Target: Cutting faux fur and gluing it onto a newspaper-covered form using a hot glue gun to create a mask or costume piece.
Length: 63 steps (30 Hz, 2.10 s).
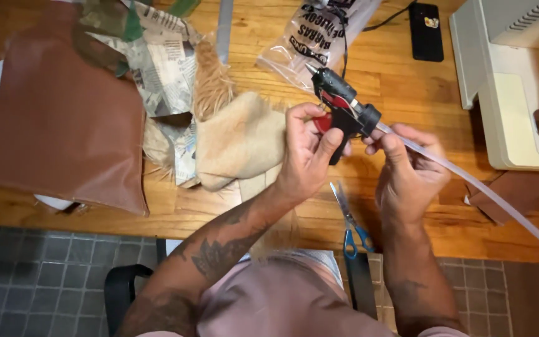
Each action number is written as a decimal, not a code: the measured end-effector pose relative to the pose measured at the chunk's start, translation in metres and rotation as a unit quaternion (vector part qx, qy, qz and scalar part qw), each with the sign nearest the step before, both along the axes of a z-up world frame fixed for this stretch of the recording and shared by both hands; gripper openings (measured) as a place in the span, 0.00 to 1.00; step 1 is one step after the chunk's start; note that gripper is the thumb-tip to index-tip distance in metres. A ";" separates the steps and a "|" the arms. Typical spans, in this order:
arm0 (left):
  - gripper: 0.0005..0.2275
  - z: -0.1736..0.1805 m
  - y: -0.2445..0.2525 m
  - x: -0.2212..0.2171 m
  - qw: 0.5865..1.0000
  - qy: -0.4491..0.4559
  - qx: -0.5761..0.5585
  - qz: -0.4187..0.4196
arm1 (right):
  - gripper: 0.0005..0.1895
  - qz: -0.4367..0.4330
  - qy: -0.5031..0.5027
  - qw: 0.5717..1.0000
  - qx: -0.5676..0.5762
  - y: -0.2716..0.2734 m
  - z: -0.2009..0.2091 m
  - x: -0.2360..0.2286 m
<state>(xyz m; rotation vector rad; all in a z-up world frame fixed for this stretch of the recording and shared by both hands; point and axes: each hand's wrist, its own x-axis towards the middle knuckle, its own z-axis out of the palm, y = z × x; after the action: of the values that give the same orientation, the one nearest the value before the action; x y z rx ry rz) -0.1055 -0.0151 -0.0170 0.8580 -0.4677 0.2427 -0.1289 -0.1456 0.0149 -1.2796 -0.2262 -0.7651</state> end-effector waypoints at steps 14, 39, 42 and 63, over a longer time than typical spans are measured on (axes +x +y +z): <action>0.19 0.000 0.007 -0.009 0.993 -0.074 0.043 0.081 | 0.11 0.011 0.006 0.991 0.135 0.020 -0.023 -0.012; 0.16 0.007 -0.004 -0.019 0.999 -0.043 0.008 0.018 | 0.09 -0.016 -0.020 0.994 0.104 0.012 -0.036 -0.017; 0.15 0.017 -0.006 -0.031 0.999 -0.024 0.024 0.024 | 0.10 -0.013 -0.013 0.993 0.114 0.015 -0.031 -0.020; 0.13 0.004 0.030 -0.069 0.991 0.104 0.083 0.022 | 0.13 0.034 0.054 0.997 0.050 0.020 -0.050 -0.024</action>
<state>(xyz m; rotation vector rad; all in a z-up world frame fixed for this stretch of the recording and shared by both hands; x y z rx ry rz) -0.1746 0.0147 -0.0126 1.0450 -0.2760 0.1531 -0.1533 -0.1257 -0.0355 -1.2081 -0.1408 -0.6389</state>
